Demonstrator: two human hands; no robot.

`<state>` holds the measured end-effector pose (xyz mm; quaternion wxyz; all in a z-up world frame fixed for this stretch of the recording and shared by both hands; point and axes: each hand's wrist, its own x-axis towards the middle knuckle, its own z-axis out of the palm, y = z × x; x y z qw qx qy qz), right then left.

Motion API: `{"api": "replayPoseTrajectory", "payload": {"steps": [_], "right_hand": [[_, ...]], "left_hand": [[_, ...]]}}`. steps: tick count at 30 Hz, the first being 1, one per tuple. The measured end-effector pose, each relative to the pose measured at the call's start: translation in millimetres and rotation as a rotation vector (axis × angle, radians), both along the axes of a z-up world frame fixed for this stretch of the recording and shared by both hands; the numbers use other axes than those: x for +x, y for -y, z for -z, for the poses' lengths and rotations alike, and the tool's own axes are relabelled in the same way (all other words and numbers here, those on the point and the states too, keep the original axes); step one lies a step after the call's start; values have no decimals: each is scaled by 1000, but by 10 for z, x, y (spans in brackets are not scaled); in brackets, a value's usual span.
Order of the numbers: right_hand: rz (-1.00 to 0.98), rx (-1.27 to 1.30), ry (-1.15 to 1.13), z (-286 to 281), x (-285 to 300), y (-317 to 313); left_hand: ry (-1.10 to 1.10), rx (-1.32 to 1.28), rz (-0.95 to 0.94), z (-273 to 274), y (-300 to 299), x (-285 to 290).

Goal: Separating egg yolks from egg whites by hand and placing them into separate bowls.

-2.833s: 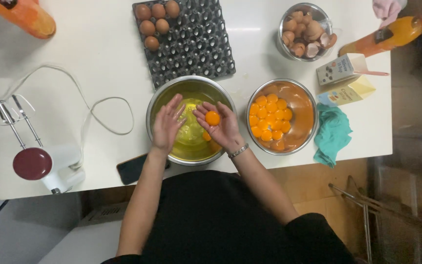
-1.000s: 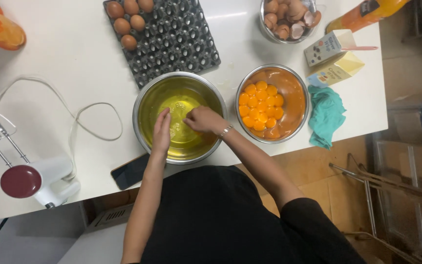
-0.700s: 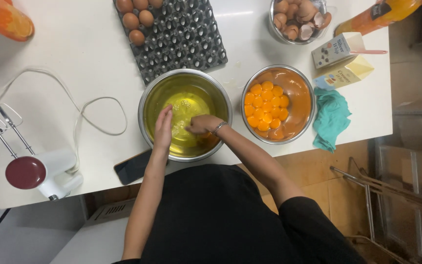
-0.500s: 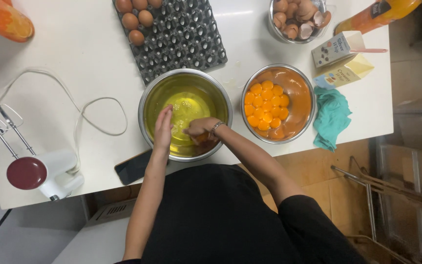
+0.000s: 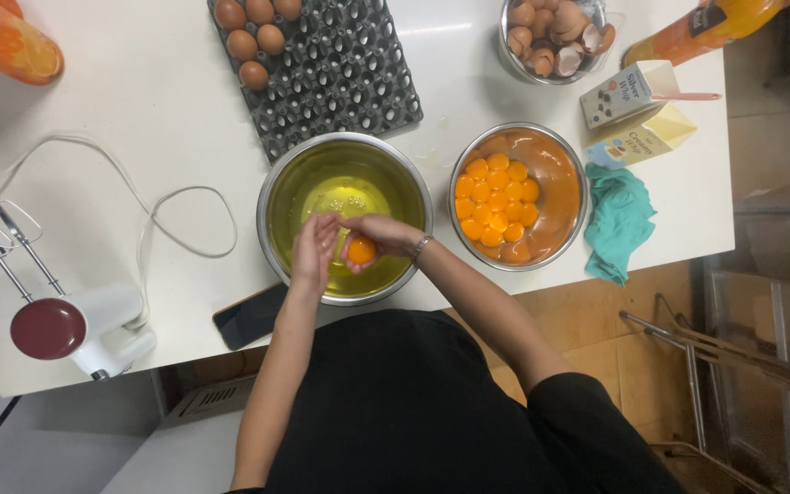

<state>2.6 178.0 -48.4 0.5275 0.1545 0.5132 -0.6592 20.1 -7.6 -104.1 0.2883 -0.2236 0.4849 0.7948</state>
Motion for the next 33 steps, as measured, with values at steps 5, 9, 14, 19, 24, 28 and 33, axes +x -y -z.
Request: {"api": "replayPoseTrajectory", "payload": {"steps": [5,9,14,19,24,28,33], "right_hand": [[276,-131,10,68,-17,-40],[431,-104,40,-143,-22,-9],[431,137,-115,-126,17,-39],[467,126,-241,-359,82,-104],[528,294,-437,-357,128,-299],[582,235,-373,-246,173,-337],[761,-112,-104,-151,304,-207]], "left_hand": [[103,245,-59,362,-104,120],[173,342,-100,-168,-236,35],[210,437,-136,-41,-269,-11],[217,567,-182,114,-207,-25],[240,632,-292,17,-121,-100],[219,628,-310,-252,-100,-125],[184,687,-284,-688,-169,-141]]}}
